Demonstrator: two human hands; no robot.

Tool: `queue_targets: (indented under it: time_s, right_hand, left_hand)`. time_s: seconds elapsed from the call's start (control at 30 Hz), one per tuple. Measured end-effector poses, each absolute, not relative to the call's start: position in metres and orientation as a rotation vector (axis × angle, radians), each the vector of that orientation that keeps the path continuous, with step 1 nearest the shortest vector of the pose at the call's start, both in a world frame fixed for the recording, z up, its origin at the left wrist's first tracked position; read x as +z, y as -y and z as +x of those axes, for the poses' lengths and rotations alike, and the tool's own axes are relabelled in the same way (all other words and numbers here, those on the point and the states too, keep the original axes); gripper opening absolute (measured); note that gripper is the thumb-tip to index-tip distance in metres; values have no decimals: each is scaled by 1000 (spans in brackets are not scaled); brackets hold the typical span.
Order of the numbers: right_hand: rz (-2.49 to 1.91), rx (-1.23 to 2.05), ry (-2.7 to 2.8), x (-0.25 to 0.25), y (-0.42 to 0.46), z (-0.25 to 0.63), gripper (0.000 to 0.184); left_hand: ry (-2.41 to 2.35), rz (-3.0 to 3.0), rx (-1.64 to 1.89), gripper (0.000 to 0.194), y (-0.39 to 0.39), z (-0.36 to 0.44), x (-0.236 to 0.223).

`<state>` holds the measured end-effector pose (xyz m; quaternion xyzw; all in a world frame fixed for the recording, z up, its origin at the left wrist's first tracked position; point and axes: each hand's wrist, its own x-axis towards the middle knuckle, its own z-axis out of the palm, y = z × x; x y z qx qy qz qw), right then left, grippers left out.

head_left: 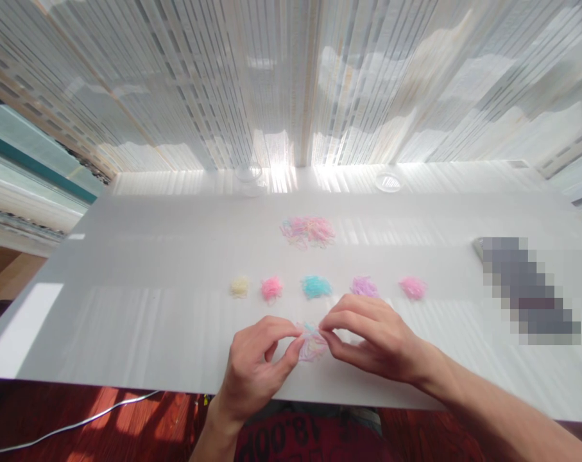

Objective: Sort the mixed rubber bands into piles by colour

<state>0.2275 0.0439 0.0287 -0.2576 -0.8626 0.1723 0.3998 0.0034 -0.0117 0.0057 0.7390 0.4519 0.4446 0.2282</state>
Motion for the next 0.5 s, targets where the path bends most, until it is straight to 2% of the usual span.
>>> queue_targets:
  time_s: [0.17,0.3,0.4,0.5]
  right_hand:
    - [-919,290,2000,44,-41,263,15]
    - [-1405,122,1750,29,-23,315,3]
    - [-1690,53,1524,8,-13,344,20]
    - [-1823,104,1460,-4,-12,354,28]
  left_hand:
    - [-1264,2038,1207,11,14,-5,2]
    - [-1274,2048,1186,14,15,-13,-2]
    - [-1264,2057,1145,14,15,-15,-5]
    - [-1256,2070,1115,14,14,-15,-7]
